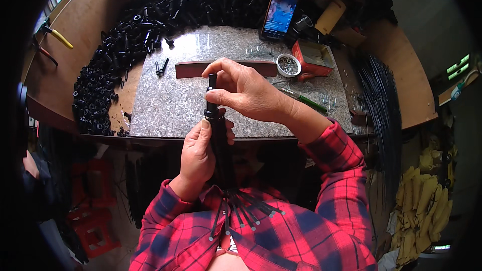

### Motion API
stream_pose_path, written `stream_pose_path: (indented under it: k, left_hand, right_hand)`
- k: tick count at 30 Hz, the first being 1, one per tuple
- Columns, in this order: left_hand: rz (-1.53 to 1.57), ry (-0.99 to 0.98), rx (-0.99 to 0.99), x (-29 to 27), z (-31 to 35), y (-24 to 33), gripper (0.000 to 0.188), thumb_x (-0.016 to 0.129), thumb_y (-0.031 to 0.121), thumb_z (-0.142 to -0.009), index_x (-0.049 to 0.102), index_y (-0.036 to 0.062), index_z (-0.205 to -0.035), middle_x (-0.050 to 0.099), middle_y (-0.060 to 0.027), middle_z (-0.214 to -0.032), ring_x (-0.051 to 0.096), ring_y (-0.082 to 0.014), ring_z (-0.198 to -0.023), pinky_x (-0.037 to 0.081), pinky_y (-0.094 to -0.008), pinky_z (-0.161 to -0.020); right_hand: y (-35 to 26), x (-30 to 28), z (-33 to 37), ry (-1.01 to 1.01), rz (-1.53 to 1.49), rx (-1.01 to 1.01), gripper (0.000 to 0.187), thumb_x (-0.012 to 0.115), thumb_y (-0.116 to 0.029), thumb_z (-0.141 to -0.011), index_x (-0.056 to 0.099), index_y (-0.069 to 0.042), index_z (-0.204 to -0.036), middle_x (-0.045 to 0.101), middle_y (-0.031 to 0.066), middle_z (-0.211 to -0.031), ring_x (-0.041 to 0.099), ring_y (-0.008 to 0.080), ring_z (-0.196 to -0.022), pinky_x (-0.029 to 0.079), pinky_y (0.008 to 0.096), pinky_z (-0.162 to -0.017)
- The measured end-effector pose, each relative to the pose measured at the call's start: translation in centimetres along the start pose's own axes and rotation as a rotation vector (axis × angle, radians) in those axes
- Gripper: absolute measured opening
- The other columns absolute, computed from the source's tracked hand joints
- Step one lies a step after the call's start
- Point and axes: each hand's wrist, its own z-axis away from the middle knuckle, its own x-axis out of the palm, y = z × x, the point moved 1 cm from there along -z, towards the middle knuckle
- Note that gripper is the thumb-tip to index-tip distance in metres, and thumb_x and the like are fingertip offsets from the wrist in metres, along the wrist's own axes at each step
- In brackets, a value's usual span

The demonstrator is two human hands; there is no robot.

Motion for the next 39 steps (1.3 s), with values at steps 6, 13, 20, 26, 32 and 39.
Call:
stream_pose_path:
  k: [6, 13, 20, 26, 32, 39]
  left_hand:
    - [0.003, 0.006, 0.004, 0.0, 0.1, 0.1, 0.037, 0.04, 0.03, -0.101, 0.053, 0.0002, -0.119, 0.062, -0.0064, -0.098, 0.057, -0.0104, -0.081, 0.047, -0.0255, -0.076]
    - [-0.012, 0.024, 0.003, 0.2, 0.1, 0.1, 0.037, 0.04, 0.032, -0.101, 0.057, -0.0003, -0.111, 0.062, -0.0053, -0.093, 0.057, -0.0102, -0.079, 0.047, -0.0253, -0.077]
    - [-0.071, 0.03, 0.018, 0.0, 0.0, 0.1, 0.04, 0.04, 0.034, -0.101, 0.06, -0.0007, -0.106, 0.061, -0.0034, -0.085, 0.055, -0.0093, -0.077, 0.045, -0.0238, -0.074]
    - [-0.078, 0.034, 0.018, -0.2, 0.1, -0.1, 0.041, 0.04, 0.034, -0.101, 0.06, -0.0008, -0.106, 0.061, -0.0029, -0.084, 0.054, -0.009, -0.077, 0.044, -0.0241, -0.074]
    - [-0.087, -0.007, 0.039, -0.4, 0.2, -0.3, 0.037, 0.041, 0.031, -0.101, 0.057, -0.0008, -0.108, 0.063, -0.0074, -0.094, 0.059, -0.0127, -0.079, 0.048, -0.0273, -0.076]
    - [-0.113, 0.026, 0.048, 0.3, 0.5, 0.1, 0.04, 0.039, 0.033, -0.101, 0.059, -0.0012, -0.107, 0.061, -0.003, -0.085, 0.054, -0.0088, -0.077, 0.044, -0.0241, -0.075]
  right_hand:
    - [-0.9, 0.5, 0.1, 0.048, 0.227, -0.05, 0.034, 0.063, -0.008, -0.089, 0.047, -0.002, -0.118, 0.056, -0.0005, -0.081, 0.056, 0.0041, -0.076, 0.048, 0.02, -0.068]
    - [-0.1, 0.2, 0.0, 0.023, 0.189, 0.001, 0.036, 0.063, -0.006, -0.088, 0.046, -0.002, -0.12, 0.056, -0.0002, -0.083, 0.056, 0.0043, -0.078, 0.048, 0.0202, -0.07]
    - [0.3, 0.1, 0.1, -0.047, 0.011, -0.016, 0.042, 0.06, -0.004, -0.09, 0.043, -0.003, -0.128, 0.059, 0.0024, -0.093, 0.057, 0.0064, -0.086, 0.048, 0.0221, -0.076]
    - [-0.2, 0.4, 0.2, -0.027, -0.007, 0.013, 0.042, 0.059, -0.003, -0.09, 0.042, -0.003, -0.128, 0.055, 0.0011, -0.088, 0.055, 0.0056, -0.082, 0.048, 0.021, -0.074]
    - [-0.4, 0.7, 0.2, 0.008, 0.147, 0.02, 0.041, 0.06, -0.001, -0.089, 0.043, -0.003, -0.127, 0.052, -0.0003, -0.085, 0.054, 0.0046, -0.08, 0.048, 0.0204, -0.072]
    - [-1.1, 0.7, 0.2, -0.022, 0.24, -0.017, 0.041, 0.059, 0.0, -0.089, 0.042, -0.003, -0.126, 0.055, 0.0013, -0.089, 0.055, 0.006, -0.084, 0.049, 0.0222, -0.076]
